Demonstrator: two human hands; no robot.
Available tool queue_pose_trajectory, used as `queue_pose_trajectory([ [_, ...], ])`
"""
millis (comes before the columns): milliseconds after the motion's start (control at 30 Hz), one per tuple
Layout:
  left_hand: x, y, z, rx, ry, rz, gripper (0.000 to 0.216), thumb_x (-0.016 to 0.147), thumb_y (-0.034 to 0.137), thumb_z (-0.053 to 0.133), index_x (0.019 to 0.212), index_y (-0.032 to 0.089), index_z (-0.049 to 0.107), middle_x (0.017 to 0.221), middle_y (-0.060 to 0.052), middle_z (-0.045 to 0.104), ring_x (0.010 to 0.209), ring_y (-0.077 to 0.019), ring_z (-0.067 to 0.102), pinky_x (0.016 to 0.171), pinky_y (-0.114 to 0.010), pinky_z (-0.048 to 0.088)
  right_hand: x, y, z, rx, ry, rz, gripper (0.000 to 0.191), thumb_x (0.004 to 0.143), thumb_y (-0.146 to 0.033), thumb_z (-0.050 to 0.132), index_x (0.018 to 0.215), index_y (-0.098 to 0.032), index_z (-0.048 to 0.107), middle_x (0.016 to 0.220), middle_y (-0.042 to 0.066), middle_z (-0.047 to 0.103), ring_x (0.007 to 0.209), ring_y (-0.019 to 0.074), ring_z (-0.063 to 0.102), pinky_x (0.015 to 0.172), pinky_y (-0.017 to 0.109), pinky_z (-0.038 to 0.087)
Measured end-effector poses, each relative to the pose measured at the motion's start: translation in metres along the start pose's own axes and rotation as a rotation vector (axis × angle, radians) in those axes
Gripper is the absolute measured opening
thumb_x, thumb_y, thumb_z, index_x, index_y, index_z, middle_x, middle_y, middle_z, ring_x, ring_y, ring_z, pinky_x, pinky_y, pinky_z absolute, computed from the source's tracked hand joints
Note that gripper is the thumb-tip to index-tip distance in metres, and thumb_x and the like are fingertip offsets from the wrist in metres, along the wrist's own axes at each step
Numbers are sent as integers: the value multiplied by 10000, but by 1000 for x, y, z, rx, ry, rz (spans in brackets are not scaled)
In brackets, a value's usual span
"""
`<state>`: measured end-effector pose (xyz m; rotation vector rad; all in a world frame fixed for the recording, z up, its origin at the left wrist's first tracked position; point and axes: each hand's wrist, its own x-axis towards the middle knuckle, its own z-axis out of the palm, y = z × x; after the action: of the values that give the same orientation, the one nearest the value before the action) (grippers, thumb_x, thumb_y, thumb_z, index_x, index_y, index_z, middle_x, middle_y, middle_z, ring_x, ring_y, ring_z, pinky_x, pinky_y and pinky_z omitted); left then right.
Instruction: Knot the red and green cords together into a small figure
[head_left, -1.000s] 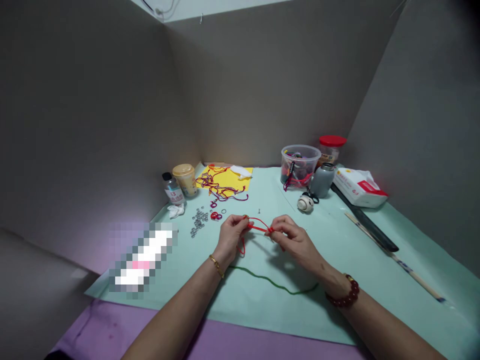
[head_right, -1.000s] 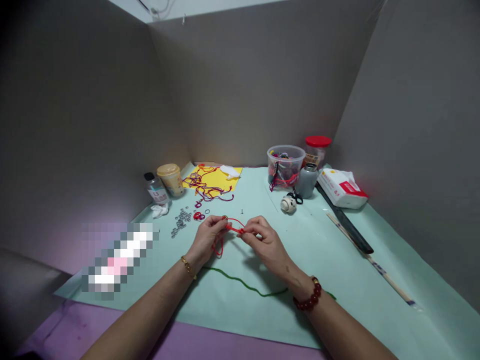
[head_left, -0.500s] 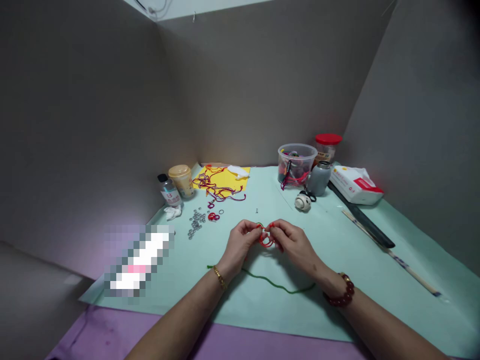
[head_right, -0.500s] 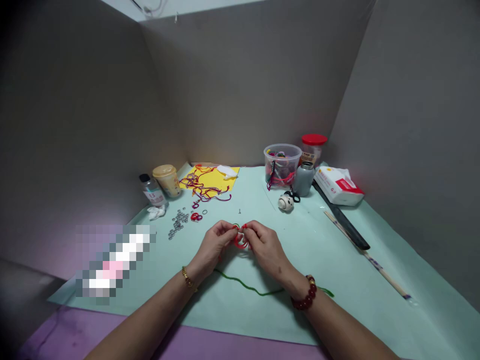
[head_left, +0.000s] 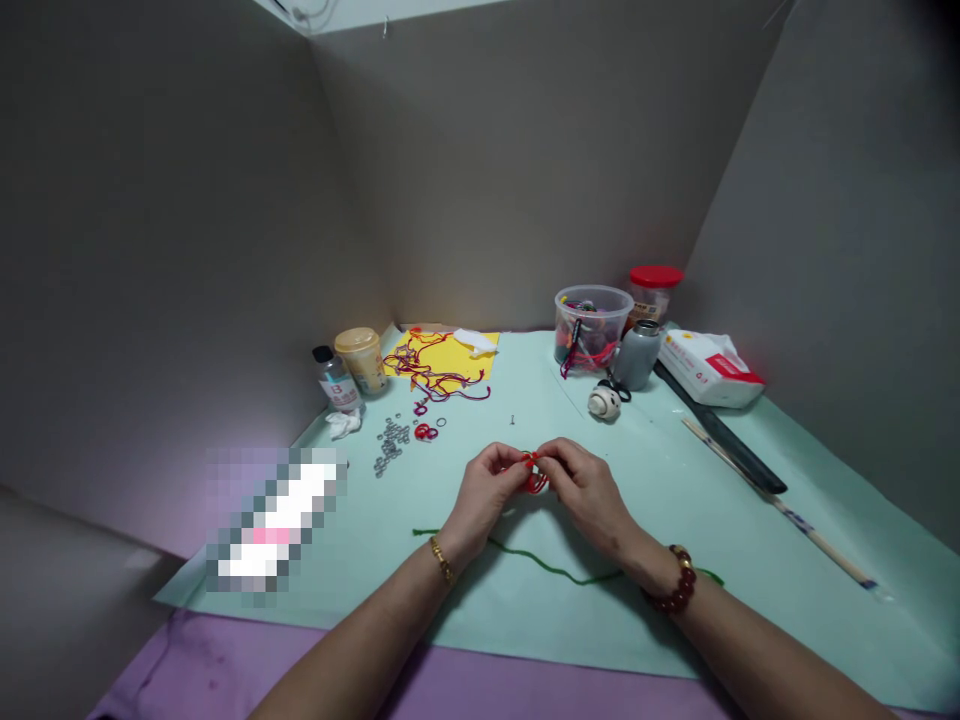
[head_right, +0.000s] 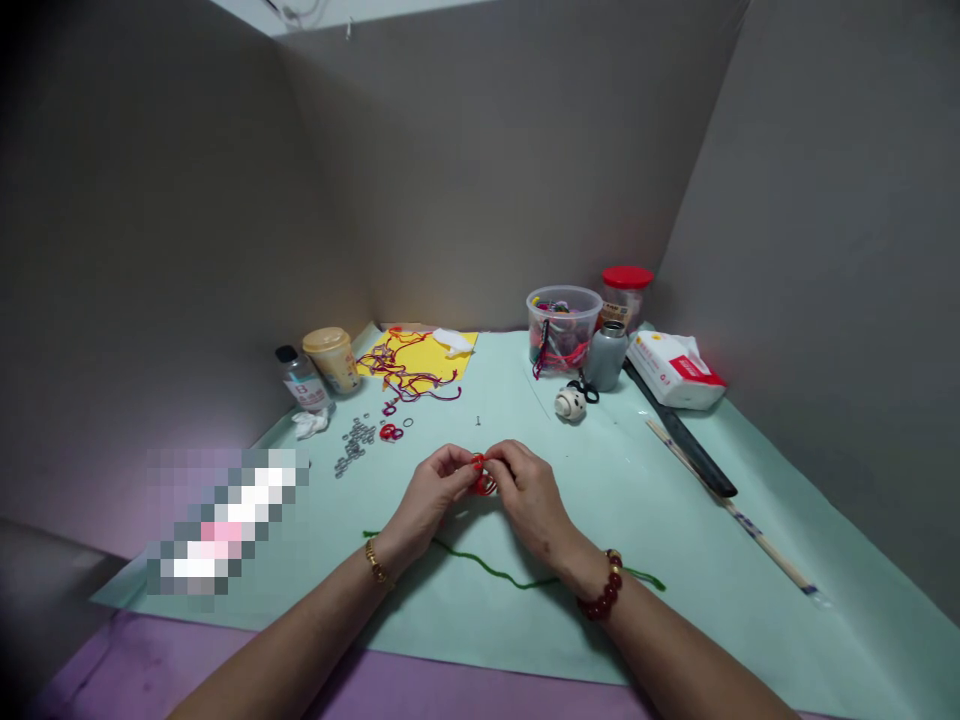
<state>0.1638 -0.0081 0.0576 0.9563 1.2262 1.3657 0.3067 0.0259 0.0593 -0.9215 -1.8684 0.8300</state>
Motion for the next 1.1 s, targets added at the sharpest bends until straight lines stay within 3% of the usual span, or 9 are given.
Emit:
queue_pose_trajectory([
  [233, -4, 4, 6, 7, -15, -31, 91, 678, 147, 680, 716, 168, 599, 627, 17, 643, 576, -96, 548, 591, -208, 406, -4, 5, 7, -19, 66, -68, 165, 903, -191, 485, 783, -212, 594, 762, 17, 576, 706, 157, 553, 674, 275, 426],
  [533, -3, 3, 4, -44, -70, 0, 167, 705, 280, 740, 744, 163, 626, 666, -7, 663, 605, -120, 572, 614, -230, 424, -5, 11, 8, 7, 104, -44, 120, 891, -205, 500, 830, -221, 602, 780, 16, 614, 704, 163, 573, 678, 284, 445],
  [1100, -2, -4, 2, -10, -44, 58, 161, 781, 285, 688, 776, 151, 599, 683, -4, 640, 646, -112, 568, 646, -219, 437, -6, 11, 7, -27, 25, -87, 158, 900, -162, 465, 851, -211, 607, 776, 20, 610, 722, 161, 570, 688, 273, 430],
])
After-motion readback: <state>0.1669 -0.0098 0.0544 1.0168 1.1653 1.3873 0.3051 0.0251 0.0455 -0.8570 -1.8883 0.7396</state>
